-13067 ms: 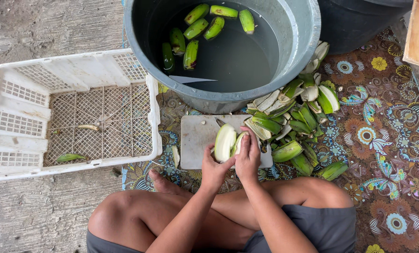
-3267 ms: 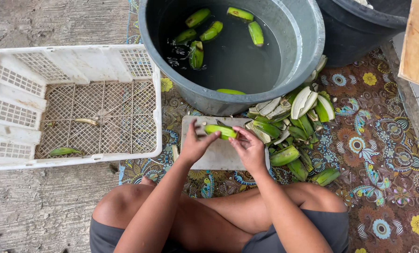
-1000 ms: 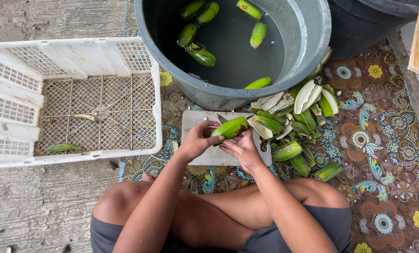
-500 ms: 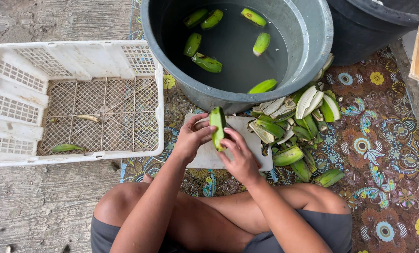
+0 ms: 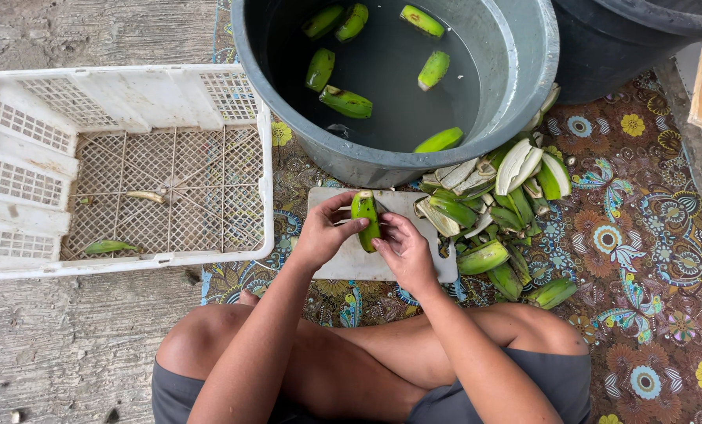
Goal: The person sits on a mat and peels green vegetables using a knife on a cutting board. They place the peeled vegetables into a bucket of water and discard the peels onto the floor.
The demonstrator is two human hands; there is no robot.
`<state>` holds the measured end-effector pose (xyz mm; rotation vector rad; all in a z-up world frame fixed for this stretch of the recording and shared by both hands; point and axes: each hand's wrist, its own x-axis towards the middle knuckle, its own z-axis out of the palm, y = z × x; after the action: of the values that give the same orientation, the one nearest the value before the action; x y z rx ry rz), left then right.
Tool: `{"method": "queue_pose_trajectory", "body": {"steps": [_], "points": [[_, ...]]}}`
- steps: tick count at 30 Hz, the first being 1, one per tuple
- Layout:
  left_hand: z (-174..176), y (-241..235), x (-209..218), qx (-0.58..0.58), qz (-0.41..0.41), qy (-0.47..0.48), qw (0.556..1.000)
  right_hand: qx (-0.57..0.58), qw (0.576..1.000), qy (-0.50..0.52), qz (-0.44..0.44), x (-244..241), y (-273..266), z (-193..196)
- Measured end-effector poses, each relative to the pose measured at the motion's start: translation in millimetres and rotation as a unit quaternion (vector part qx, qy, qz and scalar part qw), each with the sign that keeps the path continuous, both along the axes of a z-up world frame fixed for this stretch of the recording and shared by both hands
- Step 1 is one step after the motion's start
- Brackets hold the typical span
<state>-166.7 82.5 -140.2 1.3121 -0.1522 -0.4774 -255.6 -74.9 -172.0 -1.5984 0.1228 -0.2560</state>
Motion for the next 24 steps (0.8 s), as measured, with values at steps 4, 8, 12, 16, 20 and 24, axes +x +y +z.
{"method": "queue_pose_trajectory", "body": {"steps": [4,8,12,16,20,24], "points": [[-3.8,7.1,1.9,0.063,0.006,-0.016,0.998,-0.176,0.981,0.085,-0.011,-0.4,-15.8,0.3],[-65.4,14.7,8.8,0.209,0.033,-0.064,0.975,-0.509,0.809,0.293,0.002,-14.3,-55.2,-69.9],[-61.5,15.8,1.0,0.183,0.053,-0.037,0.981,-0.521,0.771,0.366,0.013,-14.4,-49.8,-78.0],[-57.3,24.4,8.5,0.233,0.038,-0.064,0.97,-0.546,0.765,0.342,-0.006,-6.0,-41.5,-68.0],[-64.2,27.2,12.1,0.245,0.042,-0.077,0.966,-0.489,0.8,0.349,0.002,-9.2,-41.5,-69.0],[-59.6,22.7,10.4,0.226,0.04,-0.085,0.97,-0.365,0.871,0.331,0.003,-21.3,-12.8,31.7]]}}
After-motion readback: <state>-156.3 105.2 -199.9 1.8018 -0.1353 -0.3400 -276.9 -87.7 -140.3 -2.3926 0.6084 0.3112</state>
